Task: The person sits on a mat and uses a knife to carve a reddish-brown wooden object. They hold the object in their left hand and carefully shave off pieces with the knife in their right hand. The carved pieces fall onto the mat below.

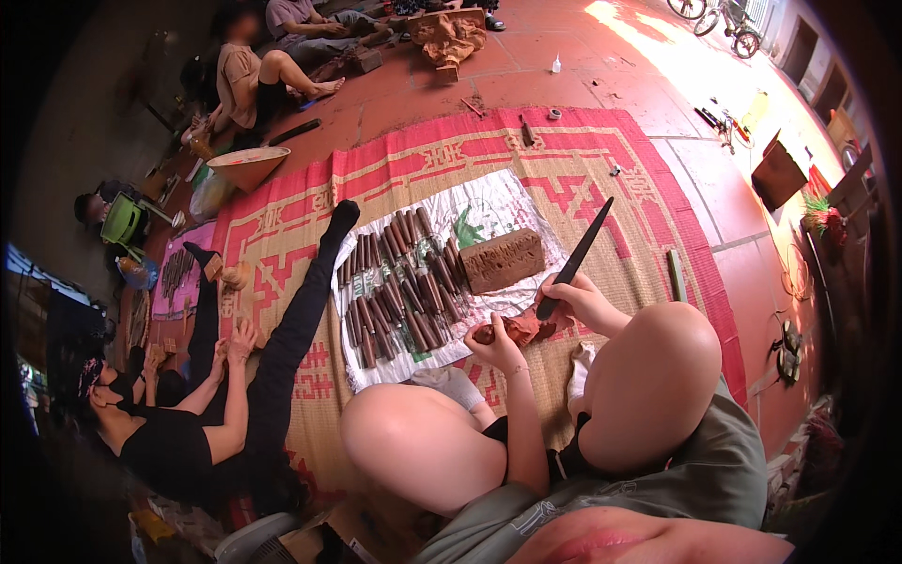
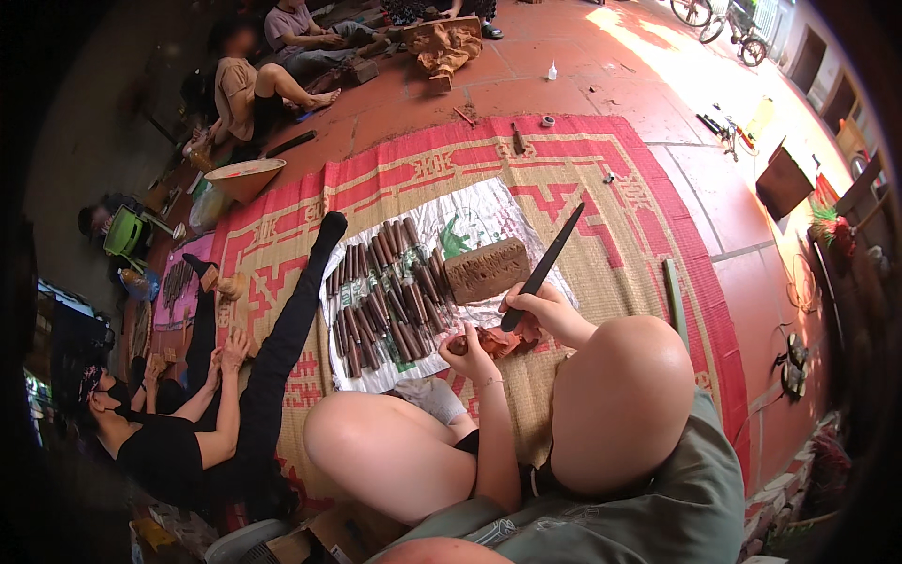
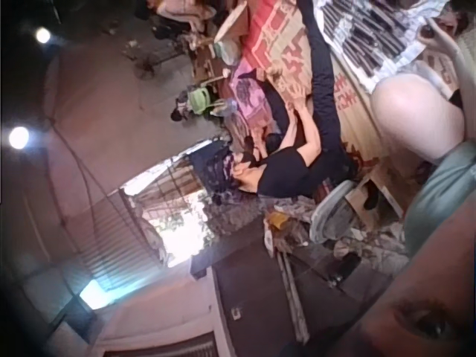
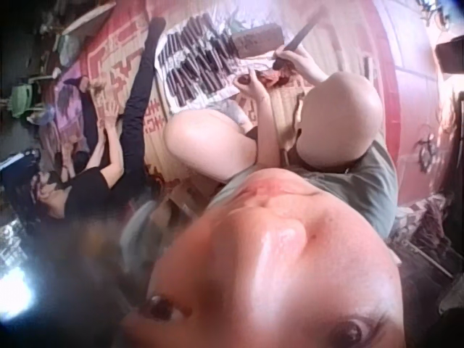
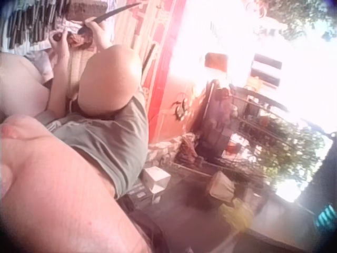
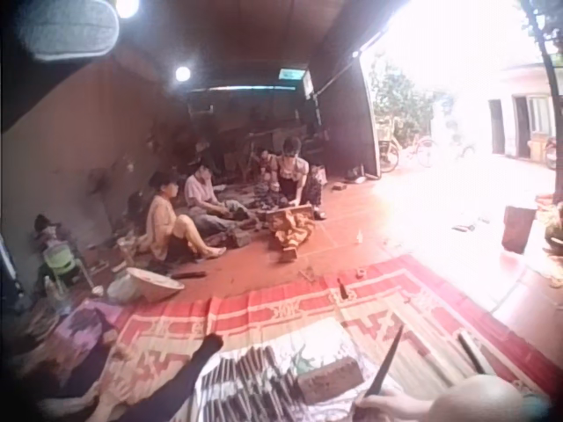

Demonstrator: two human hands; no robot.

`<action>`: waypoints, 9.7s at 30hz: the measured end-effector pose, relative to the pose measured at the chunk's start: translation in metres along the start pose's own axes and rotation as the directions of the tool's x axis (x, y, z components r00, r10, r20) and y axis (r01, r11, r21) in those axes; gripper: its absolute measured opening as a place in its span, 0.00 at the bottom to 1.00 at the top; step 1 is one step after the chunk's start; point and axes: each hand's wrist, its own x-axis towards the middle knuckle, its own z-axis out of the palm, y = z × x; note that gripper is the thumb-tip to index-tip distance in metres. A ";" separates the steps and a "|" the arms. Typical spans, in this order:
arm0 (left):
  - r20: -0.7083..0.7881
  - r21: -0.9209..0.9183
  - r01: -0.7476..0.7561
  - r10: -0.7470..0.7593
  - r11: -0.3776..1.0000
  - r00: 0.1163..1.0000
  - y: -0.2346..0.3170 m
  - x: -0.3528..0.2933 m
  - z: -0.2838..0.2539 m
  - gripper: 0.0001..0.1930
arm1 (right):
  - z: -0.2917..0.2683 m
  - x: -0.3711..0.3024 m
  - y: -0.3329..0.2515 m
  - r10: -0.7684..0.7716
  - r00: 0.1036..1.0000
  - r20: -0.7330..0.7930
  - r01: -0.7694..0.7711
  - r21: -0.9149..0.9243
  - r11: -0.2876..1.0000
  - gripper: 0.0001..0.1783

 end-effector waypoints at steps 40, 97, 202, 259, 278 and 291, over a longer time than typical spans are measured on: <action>0.138 0.024 -0.155 0.150 0.988 0.979 -0.020 0.024 -0.029 0.06 | -0.001 0.057 0.140 -0.308 0.937 -0.161 0.299 -0.080 0.951 0.07; 0.340 -0.306 0.049 0.061 0.951 0.939 -0.018 0.014 -0.009 0.11 | -0.023 0.029 0.133 -0.053 0.985 -0.165 0.066 0.074 0.995 0.05; 0.319 -0.377 0.179 -0.054 0.909 0.946 -0.023 0.023 -0.012 0.11 | -0.111 0.019 0.179 -0.020 0.943 -0.331 -0.016 -0.104 0.994 0.07; 0.309 -0.377 0.137 -0.015 0.916 0.951 -0.024 0.019 -0.008 0.12 | -0.111 0.003 0.194 -0.079 0.917 -0.390 0.087 0.003 0.996 0.08; 0.280 -0.357 0.137 -0.034 0.924 0.959 -0.024 0.021 -0.009 0.12 | -0.127 0.006 0.191 -0.149 0.864 -0.480 0.116 -0.097 0.988 0.08; 0.293 -0.330 0.101 0.000 0.938 0.956 -0.026 0.022 -0.009 0.12 | -0.131 0.008 0.188 -0.177 0.868 -0.464 0.101 -0.183 0.978 0.07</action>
